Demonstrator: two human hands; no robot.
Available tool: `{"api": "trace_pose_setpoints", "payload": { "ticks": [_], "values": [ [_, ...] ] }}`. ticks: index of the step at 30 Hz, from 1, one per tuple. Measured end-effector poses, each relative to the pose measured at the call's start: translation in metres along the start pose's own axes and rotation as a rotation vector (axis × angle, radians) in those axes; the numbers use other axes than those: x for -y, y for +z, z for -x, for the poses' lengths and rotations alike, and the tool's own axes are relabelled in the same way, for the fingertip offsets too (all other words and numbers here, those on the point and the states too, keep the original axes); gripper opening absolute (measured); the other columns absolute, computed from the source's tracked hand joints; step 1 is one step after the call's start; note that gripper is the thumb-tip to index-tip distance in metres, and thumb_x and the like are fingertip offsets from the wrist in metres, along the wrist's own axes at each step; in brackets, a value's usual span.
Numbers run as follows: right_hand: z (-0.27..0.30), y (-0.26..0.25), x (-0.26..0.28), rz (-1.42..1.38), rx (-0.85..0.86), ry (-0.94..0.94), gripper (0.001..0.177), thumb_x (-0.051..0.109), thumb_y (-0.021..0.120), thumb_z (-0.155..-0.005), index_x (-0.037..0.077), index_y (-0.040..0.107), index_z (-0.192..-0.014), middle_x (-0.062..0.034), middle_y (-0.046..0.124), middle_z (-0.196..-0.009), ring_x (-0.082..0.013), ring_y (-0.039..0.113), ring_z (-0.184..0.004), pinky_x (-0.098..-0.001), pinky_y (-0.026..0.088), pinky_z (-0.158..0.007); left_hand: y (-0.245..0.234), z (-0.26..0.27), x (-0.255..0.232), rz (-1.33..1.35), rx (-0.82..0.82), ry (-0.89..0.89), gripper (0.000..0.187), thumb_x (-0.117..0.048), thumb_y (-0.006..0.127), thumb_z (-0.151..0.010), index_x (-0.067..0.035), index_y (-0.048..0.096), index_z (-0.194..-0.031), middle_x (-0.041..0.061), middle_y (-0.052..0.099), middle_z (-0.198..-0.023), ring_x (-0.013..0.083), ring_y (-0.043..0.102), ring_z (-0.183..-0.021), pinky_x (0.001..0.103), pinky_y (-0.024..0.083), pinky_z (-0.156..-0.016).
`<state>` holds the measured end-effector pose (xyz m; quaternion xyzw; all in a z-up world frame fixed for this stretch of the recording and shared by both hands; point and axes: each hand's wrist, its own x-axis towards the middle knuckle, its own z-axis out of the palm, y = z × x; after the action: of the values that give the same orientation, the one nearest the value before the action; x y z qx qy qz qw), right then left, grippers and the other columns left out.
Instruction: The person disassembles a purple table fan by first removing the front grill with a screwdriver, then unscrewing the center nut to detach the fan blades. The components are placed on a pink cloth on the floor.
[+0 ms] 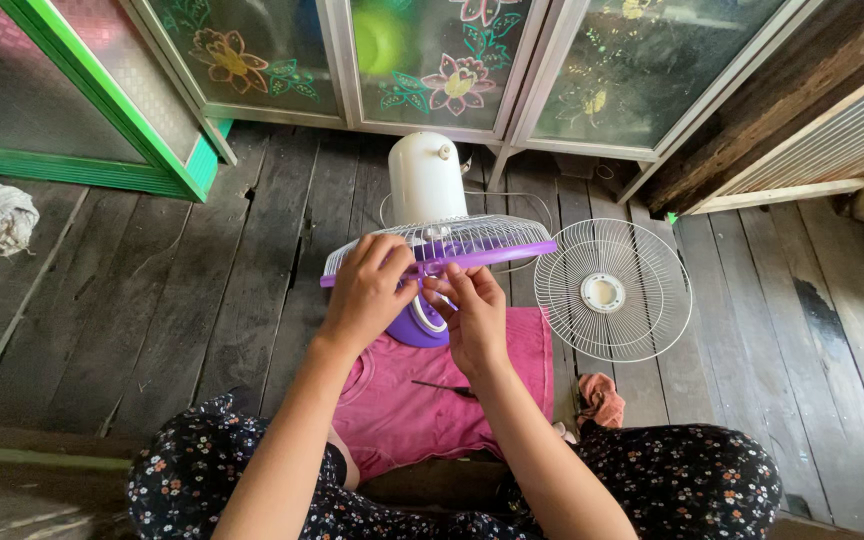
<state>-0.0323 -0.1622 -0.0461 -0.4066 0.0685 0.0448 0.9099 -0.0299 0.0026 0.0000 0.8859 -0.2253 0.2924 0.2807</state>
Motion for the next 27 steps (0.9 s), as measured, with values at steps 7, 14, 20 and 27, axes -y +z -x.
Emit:
{"api": "trace_pose_setpoints", "payload": {
  "ticks": [7, 14, 20, 27],
  "values": [
    [0.005, 0.009, 0.002, 0.062, -0.031, 0.009, 0.008, 0.013, 0.068, -0.097, 0.007, 0.062, -0.098, -0.0031, 0.071, -0.096, -0.0107, 0.070, -0.088, -0.0307, 0.062, -0.079, 0.017, 0.007, 0.014, 0.212, 0.067, -0.007, 0.039, 0.005, 0.073, -0.079, -0.001, 0.052, -0.111, 0.016, 0.062, -0.136, 0.0409, 0.055, -0.131, 0.055, 0.039, -0.115],
    [0.004, 0.014, -0.005, 0.045, -0.009, -0.022, 0.011, 0.009, 0.070, -0.097, 0.006, 0.064, -0.105, -0.0023, 0.069, -0.095, -0.0104, 0.069, -0.084, -0.0273, 0.058, -0.076, 0.020, 0.010, 0.014, 0.256, 0.074, -0.065, 0.059, 0.011, 0.067, -0.079, -0.003, 0.049, -0.134, 0.015, 0.065, -0.120, 0.0369, 0.063, -0.123, 0.056, 0.035, -0.122],
    [0.005, 0.009, -0.009, -0.015, -0.022, -0.047, 0.011, 0.007, 0.070, -0.096, 0.005, 0.063, -0.104, -0.0028, 0.069, -0.095, -0.0115, 0.070, -0.084, -0.0278, 0.061, -0.077, 0.005, -0.001, 0.010, 0.346, 0.284, -0.226, 0.067, 0.001, 0.073, -0.076, -0.003, 0.047, -0.138, 0.016, 0.064, -0.104, 0.0376, 0.064, -0.107, 0.049, 0.045, -0.101],
    [0.005, 0.006, -0.011, -0.044, -0.036, -0.053, 0.013, 0.006, 0.070, -0.096, 0.008, 0.065, -0.108, -0.0011, 0.072, -0.098, -0.0087, 0.069, -0.088, -0.0230, 0.054, -0.071, 0.009, -0.002, 0.027, 0.433, 0.191, 0.031, 0.029, -0.006, 0.061, -0.096, -0.009, 0.059, -0.125, 0.018, 0.060, -0.138, 0.0365, 0.057, -0.130, 0.045, 0.045, -0.108]
  ]
}}
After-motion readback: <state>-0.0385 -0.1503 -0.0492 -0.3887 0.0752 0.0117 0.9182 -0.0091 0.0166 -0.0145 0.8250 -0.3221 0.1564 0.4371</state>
